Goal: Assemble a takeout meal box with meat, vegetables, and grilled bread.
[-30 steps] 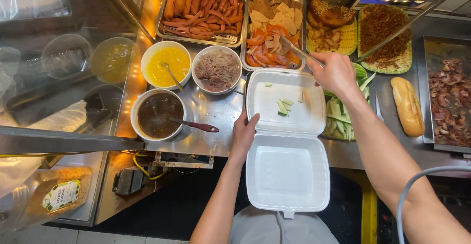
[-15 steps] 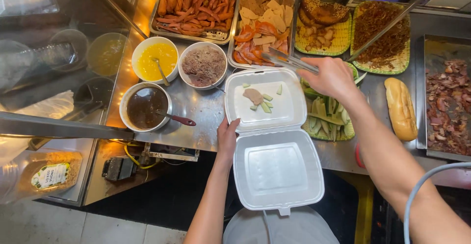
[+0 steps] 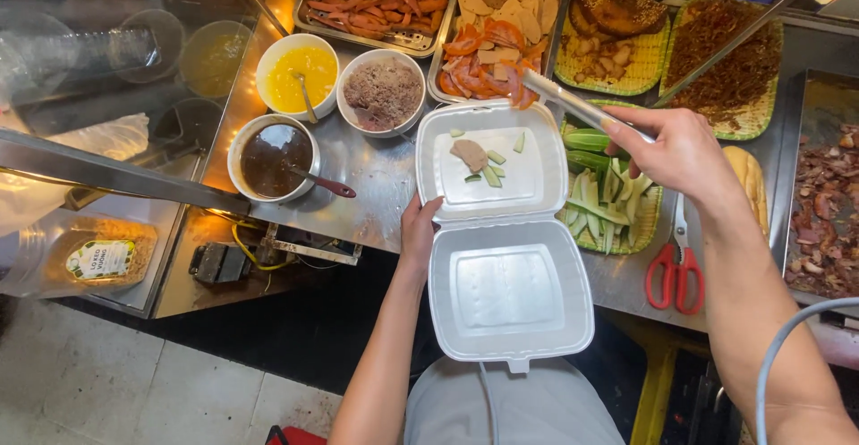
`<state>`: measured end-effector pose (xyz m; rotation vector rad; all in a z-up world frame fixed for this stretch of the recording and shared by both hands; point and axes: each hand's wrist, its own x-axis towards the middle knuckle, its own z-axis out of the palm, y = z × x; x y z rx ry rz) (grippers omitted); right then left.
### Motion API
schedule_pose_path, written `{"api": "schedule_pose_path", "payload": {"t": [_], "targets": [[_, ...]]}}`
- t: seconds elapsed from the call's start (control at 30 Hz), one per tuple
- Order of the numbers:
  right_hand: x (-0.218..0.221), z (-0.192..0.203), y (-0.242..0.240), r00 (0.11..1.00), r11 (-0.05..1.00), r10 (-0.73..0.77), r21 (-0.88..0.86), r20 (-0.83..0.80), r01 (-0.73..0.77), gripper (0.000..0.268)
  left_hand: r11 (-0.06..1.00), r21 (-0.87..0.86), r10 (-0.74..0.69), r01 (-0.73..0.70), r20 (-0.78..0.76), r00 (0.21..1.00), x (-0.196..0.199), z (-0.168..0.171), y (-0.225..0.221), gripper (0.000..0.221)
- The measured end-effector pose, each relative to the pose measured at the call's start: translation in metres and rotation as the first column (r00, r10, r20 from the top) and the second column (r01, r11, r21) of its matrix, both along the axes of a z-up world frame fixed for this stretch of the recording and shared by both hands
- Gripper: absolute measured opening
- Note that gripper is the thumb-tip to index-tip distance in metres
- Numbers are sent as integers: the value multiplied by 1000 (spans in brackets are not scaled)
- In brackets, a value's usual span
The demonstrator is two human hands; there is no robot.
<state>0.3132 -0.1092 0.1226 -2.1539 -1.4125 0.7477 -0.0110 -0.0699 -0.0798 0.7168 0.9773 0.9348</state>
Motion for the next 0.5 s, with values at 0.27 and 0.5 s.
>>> {"api": "schedule_pose_path", "payload": {"t": [0.27, 0.5], "targets": [[-3, -42, 31, 997, 994, -35, 98, -69, 42, 39, 998, -62, -24, 24, 5, 1000, 13, 30, 2, 44], [-6, -8, 0, 985, 999, 41, -3, -166, -42, 42, 1000, -14, 17, -16, 45, 999, 4, 7, 11, 46]]}}
